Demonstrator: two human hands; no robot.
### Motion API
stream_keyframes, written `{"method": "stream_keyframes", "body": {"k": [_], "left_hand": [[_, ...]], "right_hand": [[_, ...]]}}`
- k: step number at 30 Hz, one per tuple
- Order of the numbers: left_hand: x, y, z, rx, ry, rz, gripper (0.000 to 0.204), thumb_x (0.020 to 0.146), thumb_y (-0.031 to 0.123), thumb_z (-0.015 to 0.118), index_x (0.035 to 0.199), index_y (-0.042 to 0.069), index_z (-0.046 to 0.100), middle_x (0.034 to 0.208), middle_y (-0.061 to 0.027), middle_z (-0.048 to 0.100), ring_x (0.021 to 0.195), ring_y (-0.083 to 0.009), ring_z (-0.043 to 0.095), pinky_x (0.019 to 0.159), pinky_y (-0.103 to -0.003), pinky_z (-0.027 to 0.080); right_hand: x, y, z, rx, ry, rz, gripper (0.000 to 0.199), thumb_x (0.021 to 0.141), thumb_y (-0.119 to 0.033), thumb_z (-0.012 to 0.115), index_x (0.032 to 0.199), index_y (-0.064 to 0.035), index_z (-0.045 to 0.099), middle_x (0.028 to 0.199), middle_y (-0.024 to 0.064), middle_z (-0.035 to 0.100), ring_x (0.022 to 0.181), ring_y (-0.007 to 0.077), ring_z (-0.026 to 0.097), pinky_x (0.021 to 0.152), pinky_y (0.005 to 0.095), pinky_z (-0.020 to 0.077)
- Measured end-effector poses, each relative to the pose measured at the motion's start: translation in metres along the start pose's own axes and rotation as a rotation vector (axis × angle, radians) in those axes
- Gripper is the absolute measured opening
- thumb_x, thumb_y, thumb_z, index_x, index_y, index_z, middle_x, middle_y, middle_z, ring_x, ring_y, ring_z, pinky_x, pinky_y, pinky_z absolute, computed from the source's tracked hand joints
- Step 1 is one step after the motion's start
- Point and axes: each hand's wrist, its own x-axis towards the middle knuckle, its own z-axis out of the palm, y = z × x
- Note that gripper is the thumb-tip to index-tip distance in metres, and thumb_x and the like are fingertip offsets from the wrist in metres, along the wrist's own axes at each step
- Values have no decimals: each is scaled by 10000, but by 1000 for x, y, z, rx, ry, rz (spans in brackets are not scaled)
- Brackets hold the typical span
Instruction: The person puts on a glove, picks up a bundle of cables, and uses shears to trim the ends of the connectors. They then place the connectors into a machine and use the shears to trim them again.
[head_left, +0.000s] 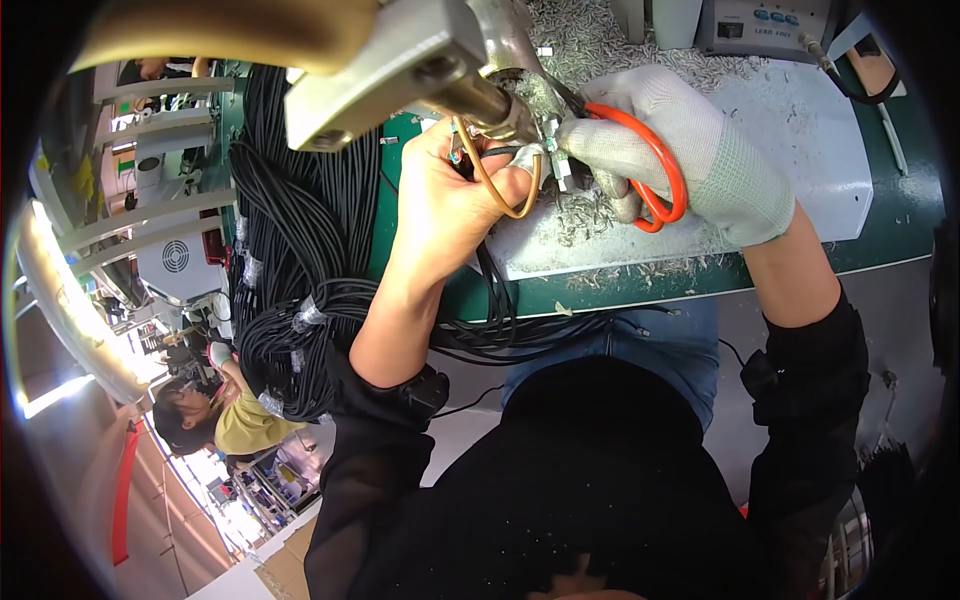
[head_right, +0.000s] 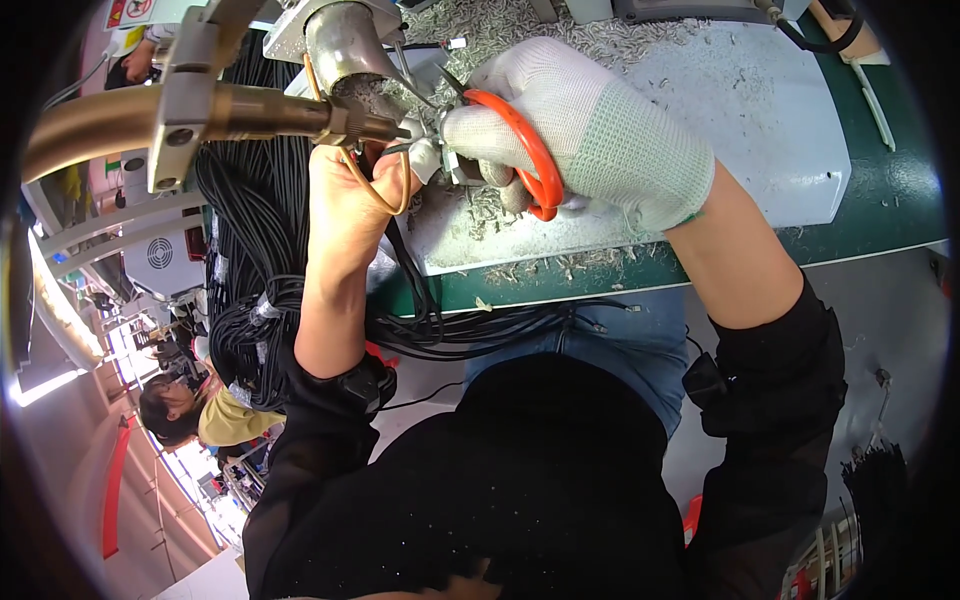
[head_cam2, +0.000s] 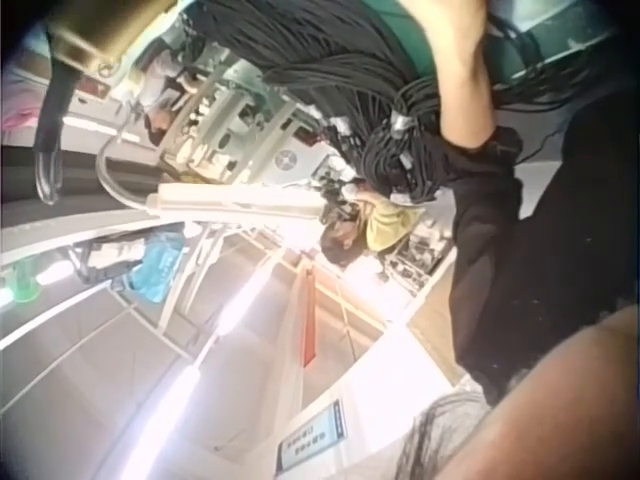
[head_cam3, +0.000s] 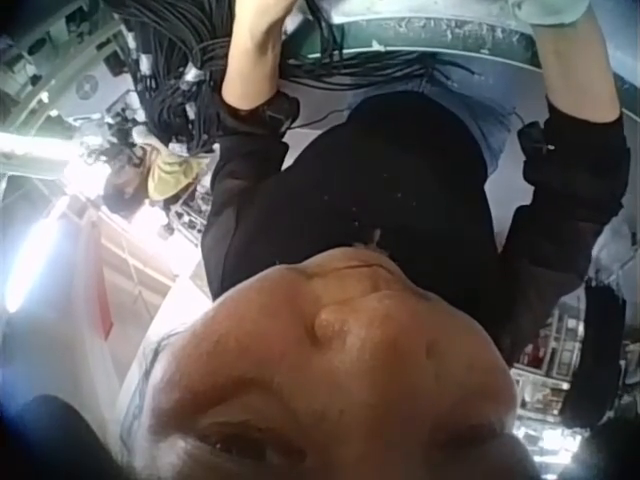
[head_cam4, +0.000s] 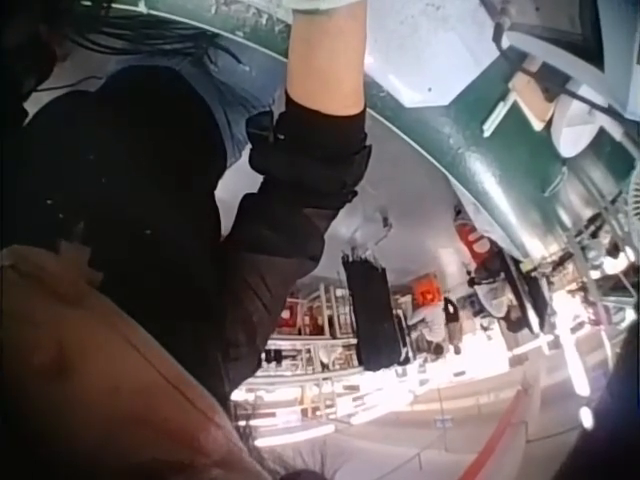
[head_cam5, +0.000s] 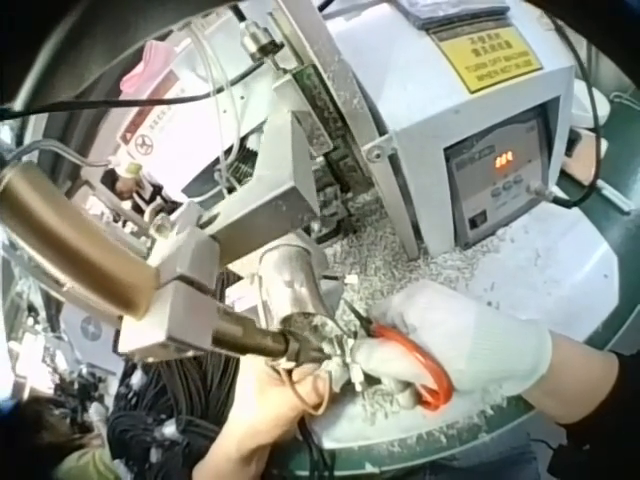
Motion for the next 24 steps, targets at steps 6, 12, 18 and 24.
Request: {"method": "stream_keyframes", "body": {"k": [6, 12, 18, 24], "left_hand": [[-19, 0, -13, -206, -24, -21, 154, 916, 130, 578, 1004, 3, 586, 783, 2, 585, 704, -53, 535, 619, -219, 453], [-71, 23, -7, -388, -388, -220, 155, 965, 129, 488, 1041, 4, 541, 782, -24, 549, 720, -69, 489, 626, -237, 428], [-76, 33, 28, 30, -401, 127, 146, 938, 129, 548, 983, -8, 519, 778, -39, 531, 722, -68, 485, 632, -229, 430], [-91, 25, 51, -99, -5, 184, 210, 868, 82, 652, 976, -9, 497, 765, -31, 531, 706, -52, 470, 620, -214, 411]], "right_hand": [[-38, -37, -4, -335, 107, -172, 285, 852, -272, 616, 819, 10, 589, 573, 62, 565, 513, 133, 592, 468, 250, 473], [-85, -39, 22, -747, 449, -249, 277, 835, -234, 618, 862, 35, 561, 583, 39, 532, 569, 74, 558, 547, 225, 429], [-93, -29, 37, -418, 69, -229, 246, 846, -222, 618, 847, 19, 571, 581, 40, 540, 540, 91, 551, 506, 233, 422], [-111, -31, 38, 72, 32, 22, 272, 878, -238, 594, 749, -1, 559, 602, 41, 584, 521, 91, 561, 477, 216, 428]]}}
